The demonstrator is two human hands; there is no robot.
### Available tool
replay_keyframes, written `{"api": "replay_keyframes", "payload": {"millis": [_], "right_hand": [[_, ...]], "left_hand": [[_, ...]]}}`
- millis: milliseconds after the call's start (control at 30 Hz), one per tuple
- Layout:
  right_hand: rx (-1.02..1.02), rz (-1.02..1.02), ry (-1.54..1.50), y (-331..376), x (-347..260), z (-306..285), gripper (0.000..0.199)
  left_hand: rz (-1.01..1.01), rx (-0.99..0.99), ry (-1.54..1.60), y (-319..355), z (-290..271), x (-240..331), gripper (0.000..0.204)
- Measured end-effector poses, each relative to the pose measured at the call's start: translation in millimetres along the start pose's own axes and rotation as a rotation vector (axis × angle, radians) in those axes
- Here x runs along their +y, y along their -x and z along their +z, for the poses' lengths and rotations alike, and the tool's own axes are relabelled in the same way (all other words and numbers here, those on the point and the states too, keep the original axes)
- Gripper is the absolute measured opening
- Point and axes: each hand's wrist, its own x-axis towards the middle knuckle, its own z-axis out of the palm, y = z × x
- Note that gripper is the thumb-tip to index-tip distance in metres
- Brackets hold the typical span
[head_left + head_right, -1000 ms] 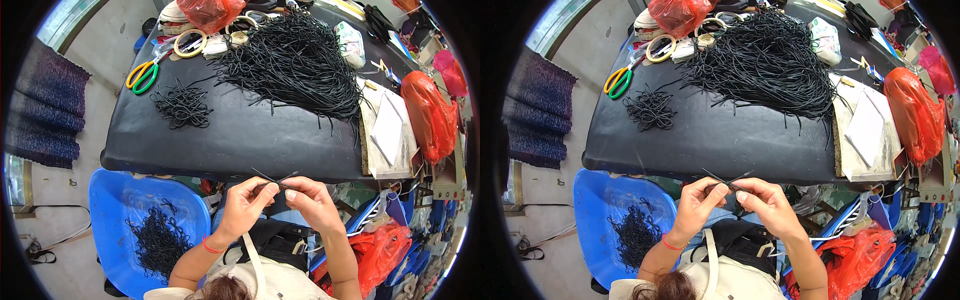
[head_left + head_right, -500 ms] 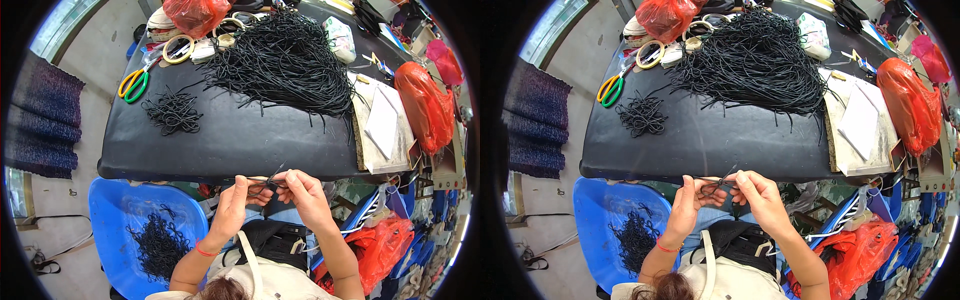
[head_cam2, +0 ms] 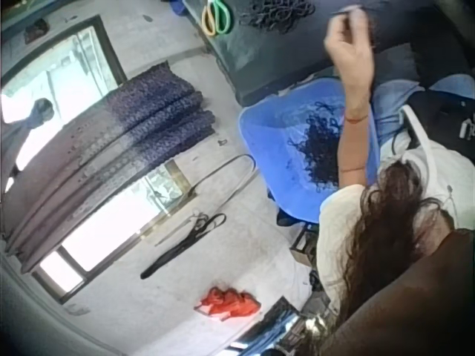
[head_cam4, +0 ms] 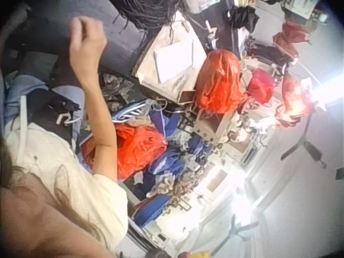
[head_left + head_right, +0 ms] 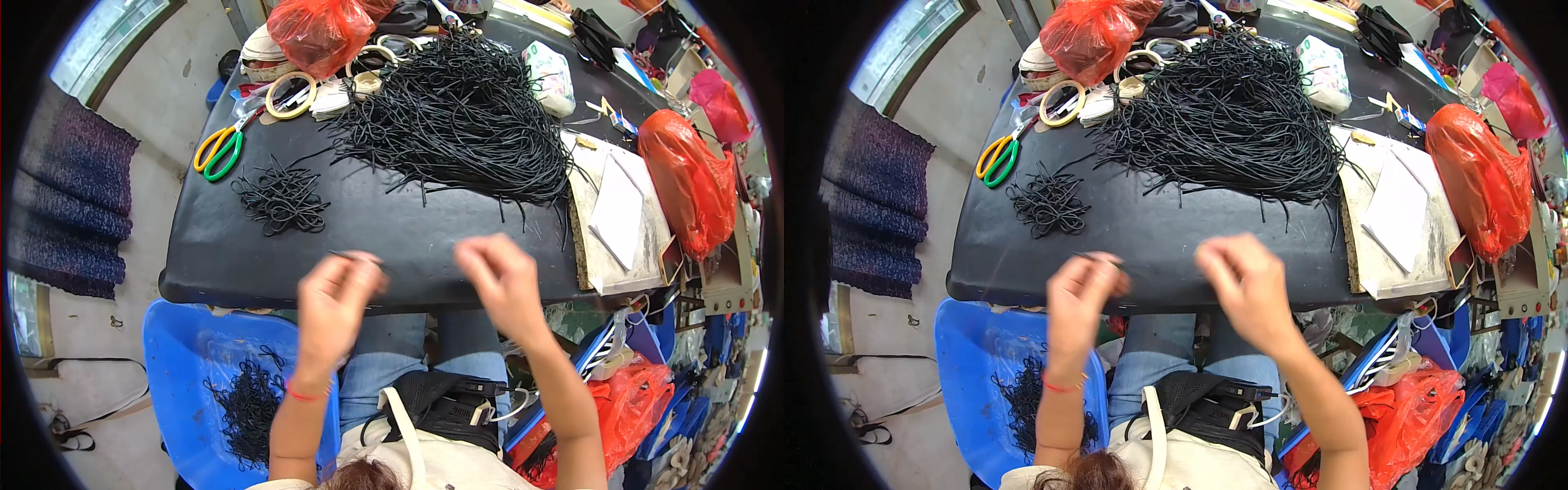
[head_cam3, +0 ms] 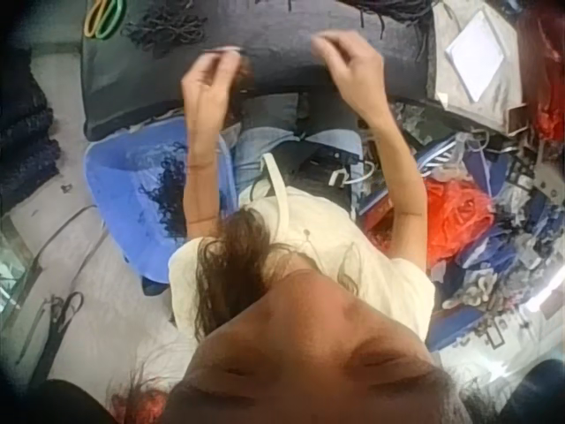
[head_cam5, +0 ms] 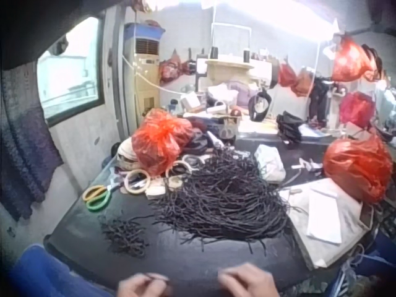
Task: The person sits at a table and repeatedly picks up short black cables. They fold each cable in half and tie a knot by hand to create a loop. The finished knotted cables are placed into a blue plastic bin located below the table.
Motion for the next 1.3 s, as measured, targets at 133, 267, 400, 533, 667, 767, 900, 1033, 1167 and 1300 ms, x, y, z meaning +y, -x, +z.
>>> {"api": "replay_keyframes", "payload": {"millis": [133,267,400,533,667,767,900,1033,1167,1300], "right_hand": [[0.263,-0.319,0.473,-71.6,36.2,-8.5,0.01],[0.233,-0.28,0.706,-91.4,69.9,6.3,0.013],[0.34,-0.422,0.651,-85.4,61.3,2.2,0.012],[0.047,-0.576,0.627,-43.2,24.4,6.6,0.017],[-0.144,-0.709,0.509,-2.5,-4.6,22.8,0.026],[-0.185,-0.712,0.459,5.4,-12.7,22.3,0.026],[-0.127,-0.543,0.3,0.5,-14.4,8.0,0.026],[0.092,-0.227,0.139,-0.4,-27.5,14.5,0.018],[-0.03,-0.216,0.107,8.4,-41.3,34.5,0.021],[-0.14,-0.254,0.052,13.0,-39.2,36.1,0.027]], "left_hand": [[0.317,0.448,-0.816,-47.3,-67.4,-3.5,0.017],[0.442,0.694,-1.115,-53.9,-68.7,-5.2,0.02],[0.619,0.597,-0.959,-28.1,-48.0,0.7,0.026],[0.668,0.147,-0.832,3.5,-3.4,-2.9,0.032],[0.37,-0.054,-0.627,17.8,4.6,-7.7,0.022],[0.231,-0.149,-0.496,24.4,-0.8,-6.2,0.016],[-0.054,-0.227,-0.031,32.8,-12.6,-16.4,0.014],[-0.302,-0.191,0.367,31.7,-2.5,-19.9,0.018],[-0.333,-0.138,0.515,24.9,13.2,-21.6,0.02],[-0.293,-0.081,0.525,24.8,14.8,-27.1,0.019]]}}
